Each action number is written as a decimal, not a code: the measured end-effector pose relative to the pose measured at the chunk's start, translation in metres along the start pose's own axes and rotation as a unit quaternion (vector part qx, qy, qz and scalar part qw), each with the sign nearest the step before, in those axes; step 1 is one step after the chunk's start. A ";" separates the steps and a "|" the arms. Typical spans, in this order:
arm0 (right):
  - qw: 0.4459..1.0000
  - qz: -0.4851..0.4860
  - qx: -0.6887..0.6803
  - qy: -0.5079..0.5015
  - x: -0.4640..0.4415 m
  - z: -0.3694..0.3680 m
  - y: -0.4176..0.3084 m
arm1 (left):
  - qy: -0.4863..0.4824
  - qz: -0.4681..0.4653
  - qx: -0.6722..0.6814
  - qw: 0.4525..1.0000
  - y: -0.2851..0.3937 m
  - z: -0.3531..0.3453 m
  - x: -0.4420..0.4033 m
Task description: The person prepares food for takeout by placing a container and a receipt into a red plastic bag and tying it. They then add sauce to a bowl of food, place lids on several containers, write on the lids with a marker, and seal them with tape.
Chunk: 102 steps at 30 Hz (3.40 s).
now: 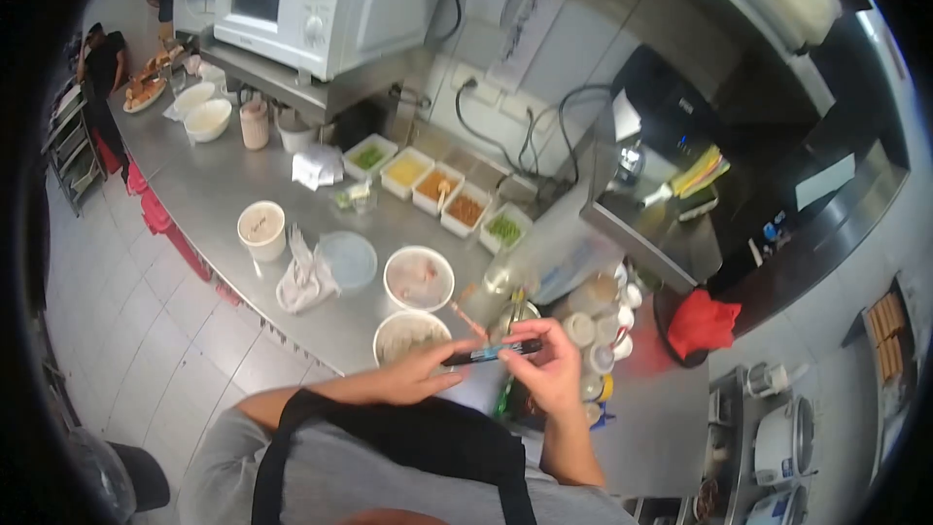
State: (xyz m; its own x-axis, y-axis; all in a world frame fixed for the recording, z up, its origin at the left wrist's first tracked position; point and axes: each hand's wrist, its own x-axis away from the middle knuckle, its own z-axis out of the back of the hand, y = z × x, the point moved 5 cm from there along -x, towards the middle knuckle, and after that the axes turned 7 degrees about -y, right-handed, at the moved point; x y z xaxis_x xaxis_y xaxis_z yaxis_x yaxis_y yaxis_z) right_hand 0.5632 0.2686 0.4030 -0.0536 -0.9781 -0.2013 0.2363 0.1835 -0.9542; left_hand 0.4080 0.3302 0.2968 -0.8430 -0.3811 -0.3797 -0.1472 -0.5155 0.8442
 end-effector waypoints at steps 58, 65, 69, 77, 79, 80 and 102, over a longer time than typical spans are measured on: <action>0.991 0.020 -0.120 -0.049 -0.049 -0.087 0.158 | 0.092 0.081 -0.204 0.971 0.000 0.015 0.111; 0.993 0.019 -0.083 -0.081 -0.052 -0.084 0.163 | 0.085 0.100 -0.195 0.972 -0.001 0.015 0.111; 0.996 -0.005 -0.087 -0.035 -0.050 -0.081 0.161 | 0.100 0.087 -0.198 0.971 0.000 0.015 0.110; 0.993 -0.046 -0.110 0.011 -0.049 -0.078 0.165 | 0.104 0.091 -0.188 0.972 0.000 0.015 0.111; 0.994 -0.019 -0.108 0.001 -0.049 -0.077 0.167 | 0.104 0.094 -0.189 0.972 0.000 0.015 0.111; 0.994 -0.006 -0.107 -0.004 -0.050 -0.077 0.167 | 0.103 0.094 -0.189 0.972 0.000 0.015 0.111; 0.991 0.006 -0.098 0.093 -0.051 -0.068 0.167 | 0.077 0.113 -0.194 0.971 -0.003 0.014 0.112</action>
State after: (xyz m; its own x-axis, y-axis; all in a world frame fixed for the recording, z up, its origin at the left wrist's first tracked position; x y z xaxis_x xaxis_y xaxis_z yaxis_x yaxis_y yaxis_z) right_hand 0.5399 0.3561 0.2390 -0.2336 -0.9439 -0.2335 0.0455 0.2293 -0.9723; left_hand 0.3074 0.2997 0.2570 -0.7395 -0.6125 -0.2794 0.2636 -0.6454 0.7169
